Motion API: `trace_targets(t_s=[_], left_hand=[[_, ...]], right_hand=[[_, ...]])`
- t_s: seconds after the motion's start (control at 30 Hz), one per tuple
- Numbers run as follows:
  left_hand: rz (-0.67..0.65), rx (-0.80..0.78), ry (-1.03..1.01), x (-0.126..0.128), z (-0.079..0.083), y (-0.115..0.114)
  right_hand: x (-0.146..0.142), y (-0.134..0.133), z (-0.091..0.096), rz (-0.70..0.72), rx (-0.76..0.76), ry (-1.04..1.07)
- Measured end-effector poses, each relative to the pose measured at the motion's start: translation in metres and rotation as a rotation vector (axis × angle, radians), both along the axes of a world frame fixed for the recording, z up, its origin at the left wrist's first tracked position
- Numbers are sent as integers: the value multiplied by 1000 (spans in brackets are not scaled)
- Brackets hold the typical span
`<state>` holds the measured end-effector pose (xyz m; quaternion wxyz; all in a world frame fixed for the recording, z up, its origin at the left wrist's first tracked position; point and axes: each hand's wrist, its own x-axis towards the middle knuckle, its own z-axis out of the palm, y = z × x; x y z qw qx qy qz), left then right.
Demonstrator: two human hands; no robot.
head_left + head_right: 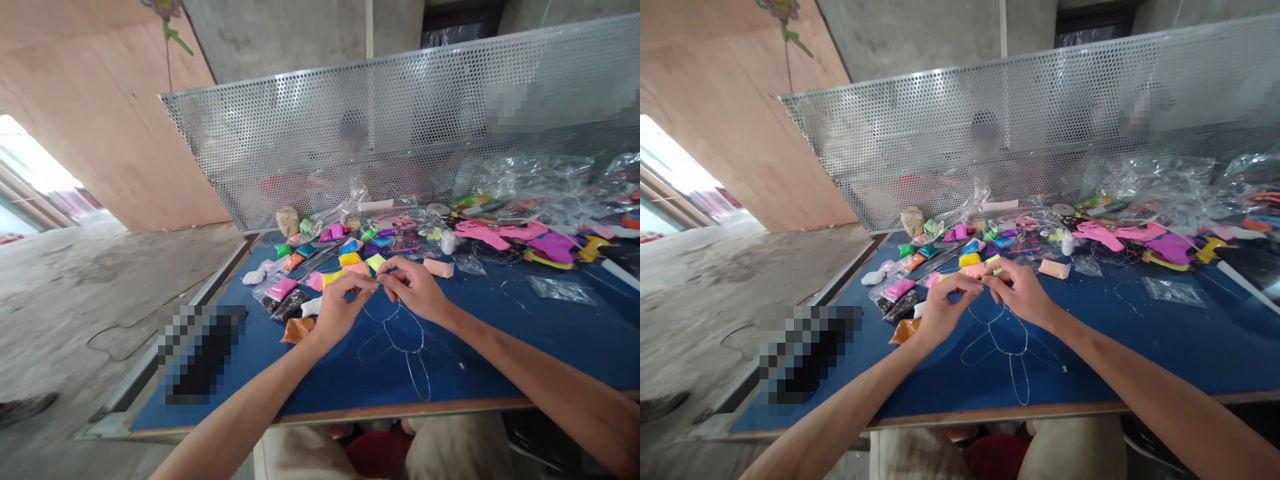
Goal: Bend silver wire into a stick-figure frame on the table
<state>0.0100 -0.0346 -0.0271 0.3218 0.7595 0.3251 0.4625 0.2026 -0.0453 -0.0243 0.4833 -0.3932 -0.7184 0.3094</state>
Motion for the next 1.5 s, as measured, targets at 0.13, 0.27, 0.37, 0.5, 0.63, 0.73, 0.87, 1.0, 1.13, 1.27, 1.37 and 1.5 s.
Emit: trace_targets(t_s=[0.13, 0.27, 0.37, 0.5, 0.63, 0.73, 0.87, 1.0, 1.13, 1.27, 1.37, 1.5], left_hand=[[-37, -53, 32, -3, 4, 3], [-118, -312, -128, -4, 8, 7], [-191, -547, -167, -2, 10, 6], [-297, -669, -110, -1, 12, 3], [-318, -572, -77, -1, 13, 2], [-286, -462, -23, -1, 11, 2], [-113, -178, 199, -3, 11, 0], [171, 200, 543, -2, 19, -7], [309, 295, 660, 2, 24, -13], [224, -17, 570, 0, 22, -6], [-105, -377, 297, -3, 18, 2], [-270, -713, -4, -2, 10, 5]], right_hand=[[1, -1, -1, -16, -21, -16], [1, -5, 1, -53, 0, -48], [1, -6, 2, -71, 40, -92], [2, -5, 0, -66, 71, -127], [3, -5, -1, -48, 89, -150], [2, -6, 0, -49, 77, -142], [-1, -7, -1, -42, 70, -160], [-3, -7, -3, -16, 76, -185], [-3, -7, -3, -40, 79, -158], [0, -6, -4, -82, 99, -147], [2, -4, -6, -96, 129, -151], [4, -3, -8, -146, 202, -170]])
